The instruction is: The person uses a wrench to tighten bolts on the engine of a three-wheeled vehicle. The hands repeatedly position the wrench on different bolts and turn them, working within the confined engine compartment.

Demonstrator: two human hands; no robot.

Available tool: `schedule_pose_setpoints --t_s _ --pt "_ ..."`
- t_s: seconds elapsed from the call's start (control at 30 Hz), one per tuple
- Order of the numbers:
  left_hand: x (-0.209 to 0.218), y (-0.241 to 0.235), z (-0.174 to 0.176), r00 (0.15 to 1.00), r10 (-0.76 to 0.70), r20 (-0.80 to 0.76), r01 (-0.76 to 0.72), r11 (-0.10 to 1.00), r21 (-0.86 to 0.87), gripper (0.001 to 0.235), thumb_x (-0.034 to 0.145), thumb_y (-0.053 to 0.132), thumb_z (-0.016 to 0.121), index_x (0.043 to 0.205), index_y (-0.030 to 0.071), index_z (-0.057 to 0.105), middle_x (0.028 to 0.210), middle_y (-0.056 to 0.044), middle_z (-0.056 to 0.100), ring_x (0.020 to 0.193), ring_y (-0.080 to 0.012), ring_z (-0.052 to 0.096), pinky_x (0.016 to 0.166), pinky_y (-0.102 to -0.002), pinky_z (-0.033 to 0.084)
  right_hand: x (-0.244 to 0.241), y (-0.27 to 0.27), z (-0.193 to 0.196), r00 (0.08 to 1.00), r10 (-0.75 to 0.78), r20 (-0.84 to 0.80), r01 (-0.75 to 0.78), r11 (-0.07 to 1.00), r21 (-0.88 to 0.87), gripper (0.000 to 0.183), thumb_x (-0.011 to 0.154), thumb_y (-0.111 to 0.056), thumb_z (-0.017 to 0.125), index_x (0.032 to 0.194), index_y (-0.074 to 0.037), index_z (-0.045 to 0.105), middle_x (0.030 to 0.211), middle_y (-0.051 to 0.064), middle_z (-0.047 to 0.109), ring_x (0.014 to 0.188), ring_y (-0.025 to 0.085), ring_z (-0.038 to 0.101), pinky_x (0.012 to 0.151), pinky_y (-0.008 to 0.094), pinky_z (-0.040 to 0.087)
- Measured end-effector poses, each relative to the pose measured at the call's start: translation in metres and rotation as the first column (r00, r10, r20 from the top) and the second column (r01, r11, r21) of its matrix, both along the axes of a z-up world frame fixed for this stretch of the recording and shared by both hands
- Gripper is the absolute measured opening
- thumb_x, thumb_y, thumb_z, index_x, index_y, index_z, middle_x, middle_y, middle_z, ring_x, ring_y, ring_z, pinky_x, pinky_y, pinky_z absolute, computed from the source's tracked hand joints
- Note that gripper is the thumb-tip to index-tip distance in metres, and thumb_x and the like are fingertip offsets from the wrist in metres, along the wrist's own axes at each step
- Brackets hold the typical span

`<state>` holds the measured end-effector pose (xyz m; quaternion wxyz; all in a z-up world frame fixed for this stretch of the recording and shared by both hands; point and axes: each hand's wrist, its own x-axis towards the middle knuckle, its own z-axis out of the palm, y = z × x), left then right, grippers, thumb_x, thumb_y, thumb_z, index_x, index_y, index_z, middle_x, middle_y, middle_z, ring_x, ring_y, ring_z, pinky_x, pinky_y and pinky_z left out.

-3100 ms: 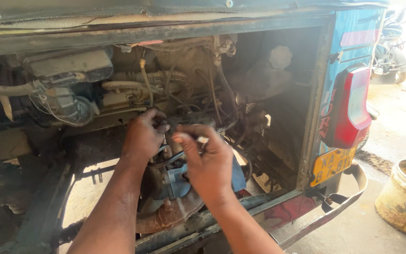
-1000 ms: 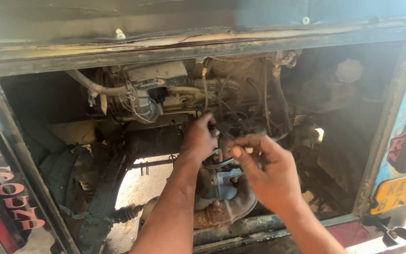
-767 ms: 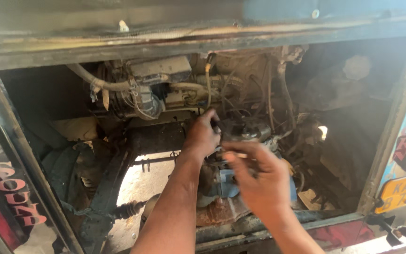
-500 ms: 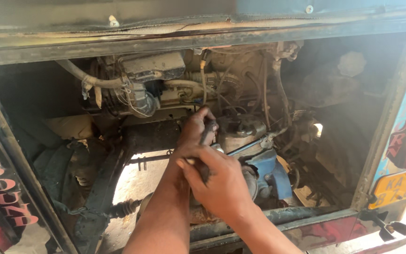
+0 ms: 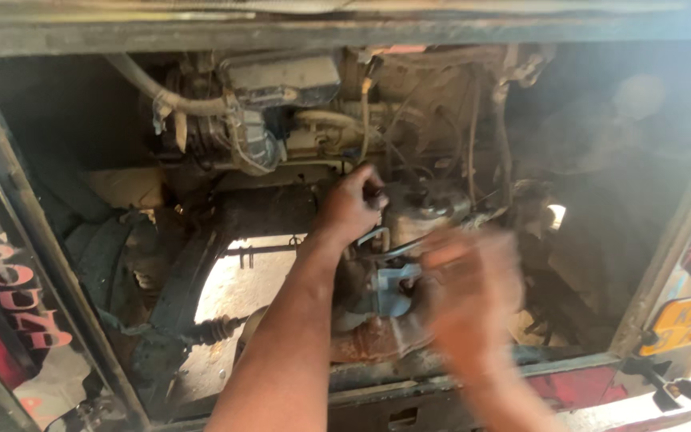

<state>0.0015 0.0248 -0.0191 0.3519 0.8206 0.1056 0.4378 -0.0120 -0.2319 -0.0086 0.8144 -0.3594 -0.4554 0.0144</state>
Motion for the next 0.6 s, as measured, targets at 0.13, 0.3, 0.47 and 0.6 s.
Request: schedule_pose_setpoints --t_s 0.13,0.3,0.47,0.6 --pt "-0.01 -0.021 0.023 0.984 0.088 -0.158 -0.088 0.996 0.008 0.022 0.082 0.009 0.076 0.098 0.009 0.06 0.089 -0.012 0.072 0.085 -0.0271 0.072 0.072 -0.042 0.054 0.145 0.025 0.038 0.882 -0.443 -0.163 0.347 0.842 -0.412 0.01 0.106 -0.017 0.052 0.112 -0.01 0.053 0.101 0.009 0.071 0.066 0.016 0.059 0.058 0.032 0.051" --pt "-0.014 -0.026 0.032 0.979 0.098 -0.177 -0.074 0.988 0.138 0.026 0.084 0.01 0.078 0.102 0.008 0.058 0.095 -0.017 0.071 0.089 -0.0367 0.068 0.074 -0.046 0.052 0.235 0.107 0.038 0.934 -0.345 -0.097 0.21 0.747 -0.631 0.012 0.104 -0.015 0.055 0.114 -0.009 0.057 0.099 0.009 0.071 0.067 0.015 0.061 0.059 0.03 0.052" --pt "-0.014 -0.027 0.025 0.992 0.129 -0.017 -0.126 0.985 0.115 0.038 0.085 0.005 0.073 0.119 0.012 0.059 0.1 -0.018 0.071 0.09 -0.0363 0.07 0.075 -0.043 0.054 0.19 0.104 0.063 0.898 -0.177 -0.402 0.011 0.923 -0.383 0.015 0.103 -0.014 0.057 0.116 -0.008 0.061 0.097 0.008 0.07 0.068 0.014 0.063 0.06 0.029 0.054" --pt "-0.015 -0.02 0.012 0.992 0.12 -0.039 -0.122 0.991 -0.054 0.025 0.084 0.007 0.076 0.103 0.007 0.06 0.088 -0.015 0.071 0.081 -0.0286 0.07 0.071 -0.04 0.054 0.084 0.031 0.063 0.928 -0.29 -0.233 0.249 0.95 -0.189 0.018 0.102 -0.012 0.059 0.118 -0.008 0.064 0.096 0.008 0.07 0.068 0.013 0.064 0.061 0.028 0.055"
